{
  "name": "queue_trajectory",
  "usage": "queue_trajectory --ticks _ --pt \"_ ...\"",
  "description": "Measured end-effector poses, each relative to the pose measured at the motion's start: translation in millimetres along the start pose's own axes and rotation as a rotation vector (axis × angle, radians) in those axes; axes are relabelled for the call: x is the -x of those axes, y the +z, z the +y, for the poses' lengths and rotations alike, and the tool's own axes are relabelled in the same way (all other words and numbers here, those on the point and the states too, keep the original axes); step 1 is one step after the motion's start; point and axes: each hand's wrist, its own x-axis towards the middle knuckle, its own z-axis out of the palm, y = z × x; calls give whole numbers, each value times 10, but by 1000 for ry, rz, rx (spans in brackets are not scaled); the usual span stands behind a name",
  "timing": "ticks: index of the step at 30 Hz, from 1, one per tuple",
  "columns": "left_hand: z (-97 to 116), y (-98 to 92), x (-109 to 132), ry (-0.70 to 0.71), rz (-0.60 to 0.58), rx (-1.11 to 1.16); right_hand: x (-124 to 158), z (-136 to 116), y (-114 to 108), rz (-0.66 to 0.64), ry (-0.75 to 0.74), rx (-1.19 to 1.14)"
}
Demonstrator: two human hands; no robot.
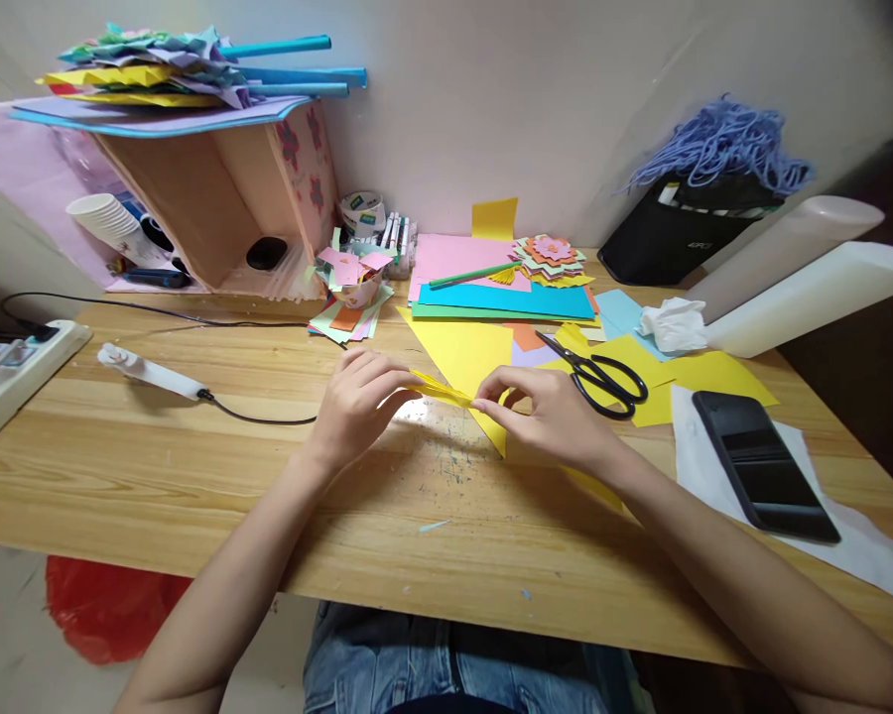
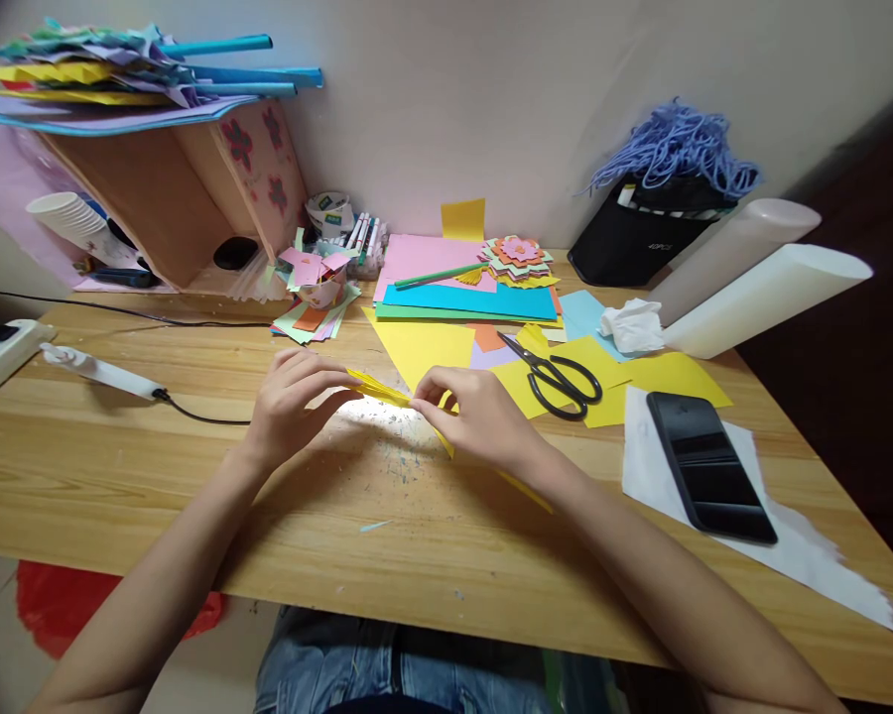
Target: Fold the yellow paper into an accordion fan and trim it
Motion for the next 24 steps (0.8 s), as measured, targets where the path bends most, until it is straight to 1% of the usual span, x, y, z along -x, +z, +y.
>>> queue_trajectory --ticks 7,12,18,22,24 --pt "-34 42 13 63 35 -43 -7 12 -9 -6 -28 12" --pt "44 51 6 64 45 -85 2 28 15 -19 -31 17" --pt "212 126 20 101 -79 22 30 17 98 -81 -74 23" --pt "241 171 51 126 -158 77 22 11 143 -126 -24 -16" --pt "238 188 69 127 -170 102 14 14 152 -143 11 -42"
